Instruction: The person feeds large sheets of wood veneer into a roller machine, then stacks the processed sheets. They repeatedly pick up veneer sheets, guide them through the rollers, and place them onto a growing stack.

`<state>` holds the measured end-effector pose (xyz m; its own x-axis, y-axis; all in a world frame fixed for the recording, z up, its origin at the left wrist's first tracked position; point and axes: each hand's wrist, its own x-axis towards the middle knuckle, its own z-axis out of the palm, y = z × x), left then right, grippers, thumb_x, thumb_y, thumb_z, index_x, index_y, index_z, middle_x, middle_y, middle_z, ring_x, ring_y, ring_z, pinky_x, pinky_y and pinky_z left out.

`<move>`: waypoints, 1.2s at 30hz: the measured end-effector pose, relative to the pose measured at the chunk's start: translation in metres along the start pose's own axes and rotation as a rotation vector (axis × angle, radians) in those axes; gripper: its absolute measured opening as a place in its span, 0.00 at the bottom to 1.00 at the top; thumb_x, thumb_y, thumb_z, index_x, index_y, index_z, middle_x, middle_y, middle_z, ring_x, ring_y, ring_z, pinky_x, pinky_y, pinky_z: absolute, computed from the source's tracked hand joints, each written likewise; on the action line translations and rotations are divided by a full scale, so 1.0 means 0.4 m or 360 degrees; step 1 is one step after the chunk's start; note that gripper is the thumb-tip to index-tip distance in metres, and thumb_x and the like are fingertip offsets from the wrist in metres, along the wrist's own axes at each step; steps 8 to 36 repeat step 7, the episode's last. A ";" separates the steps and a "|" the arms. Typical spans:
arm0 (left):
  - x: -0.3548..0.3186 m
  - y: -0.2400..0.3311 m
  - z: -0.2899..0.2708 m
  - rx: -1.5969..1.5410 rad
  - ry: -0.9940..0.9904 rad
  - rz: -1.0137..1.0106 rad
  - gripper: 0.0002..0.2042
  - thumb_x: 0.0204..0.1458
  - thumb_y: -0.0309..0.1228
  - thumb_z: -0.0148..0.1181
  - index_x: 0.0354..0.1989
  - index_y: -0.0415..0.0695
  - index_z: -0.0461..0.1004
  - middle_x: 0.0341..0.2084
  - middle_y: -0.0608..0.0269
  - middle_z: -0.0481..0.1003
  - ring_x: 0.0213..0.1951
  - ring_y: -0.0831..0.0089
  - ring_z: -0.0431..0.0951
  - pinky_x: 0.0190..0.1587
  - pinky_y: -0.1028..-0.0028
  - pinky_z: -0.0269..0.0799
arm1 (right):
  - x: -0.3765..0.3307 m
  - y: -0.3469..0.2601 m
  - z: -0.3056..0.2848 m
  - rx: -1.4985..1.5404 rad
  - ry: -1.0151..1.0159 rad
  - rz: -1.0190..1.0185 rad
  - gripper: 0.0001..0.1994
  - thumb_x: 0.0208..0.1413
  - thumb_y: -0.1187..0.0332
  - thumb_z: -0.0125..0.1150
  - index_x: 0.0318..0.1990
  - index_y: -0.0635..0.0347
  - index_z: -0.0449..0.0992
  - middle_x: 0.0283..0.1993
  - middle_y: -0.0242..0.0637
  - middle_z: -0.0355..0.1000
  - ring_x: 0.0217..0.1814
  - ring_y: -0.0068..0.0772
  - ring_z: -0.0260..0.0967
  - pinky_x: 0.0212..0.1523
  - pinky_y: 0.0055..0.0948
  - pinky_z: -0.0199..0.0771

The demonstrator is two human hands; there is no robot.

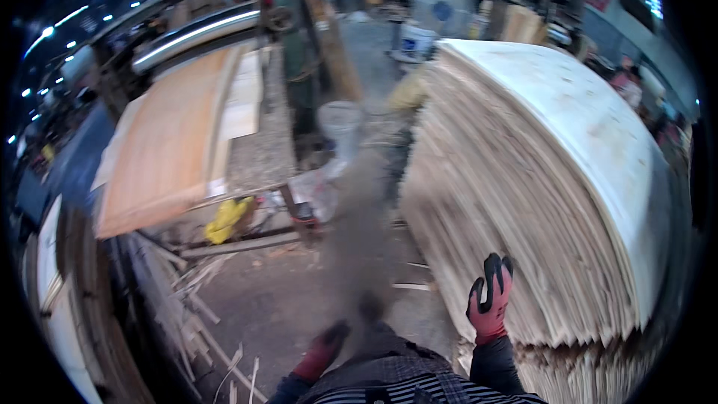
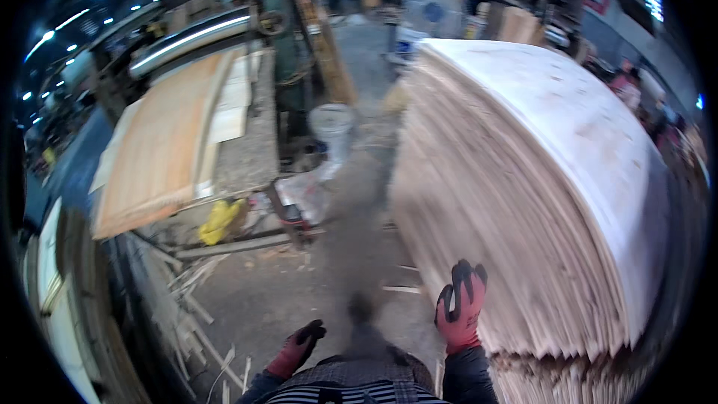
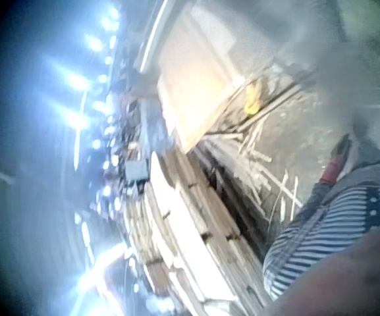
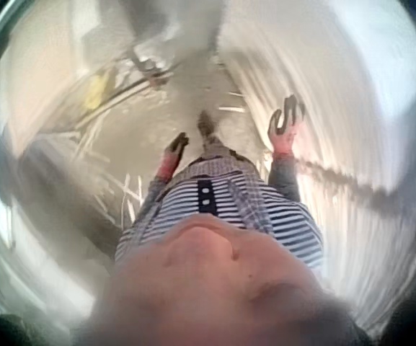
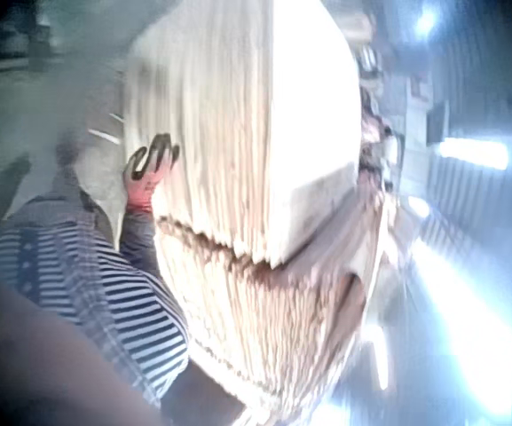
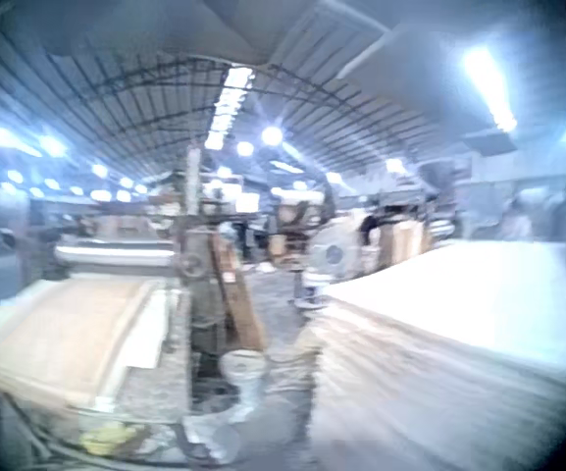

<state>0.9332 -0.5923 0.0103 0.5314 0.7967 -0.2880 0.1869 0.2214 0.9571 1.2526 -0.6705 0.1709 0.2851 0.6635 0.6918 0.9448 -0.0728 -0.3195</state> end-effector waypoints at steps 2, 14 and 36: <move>0.033 -0.024 -0.048 0.0441 0.0137 0.0179 0.16 0.53 0.26 0.44 0.51 0.38 0.61 0.41 0.57 0.70 0.43 0.73 0.70 0.45 0.76 0.64 | 0.132 -0.038 0.063 0.0302 -0.0086 -0.0165 0.24 0.35 0.77 0.53 0.47 0.62 0.63 0.50 0.49 0.60 0.54 0.57 0.54 0.55 0.49 0.50; 0.037 -0.014 -0.178 0.0289 0.0643 0.0199 0.15 0.52 0.30 0.47 0.48 0.41 0.64 0.43 0.54 0.69 0.46 0.64 0.69 0.49 0.72 0.63 | 0.285 -0.209 0.113 0.1154 -0.0157 -0.0877 0.19 0.35 0.72 0.58 0.40 0.62 0.67 0.47 0.46 0.62 0.47 0.49 0.61 0.48 0.45 0.59; 0.037 -0.014 -0.178 0.0289 0.0643 0.0199 0.15 0.52 0.30 0.47 0.48 0.41 0.64 0.43 0.54 0.69 0.46 0.64 0.69 0.49 0.72 0.63 | 0.285 -0.209 0.113 0.1154 -0.0157 -0.0877 0.19 0.35 0.72 0.58 0.40 0.62 0.67 0.47 0.46 0.62 0.47 0.49 0.61 0.48 0.45 0.59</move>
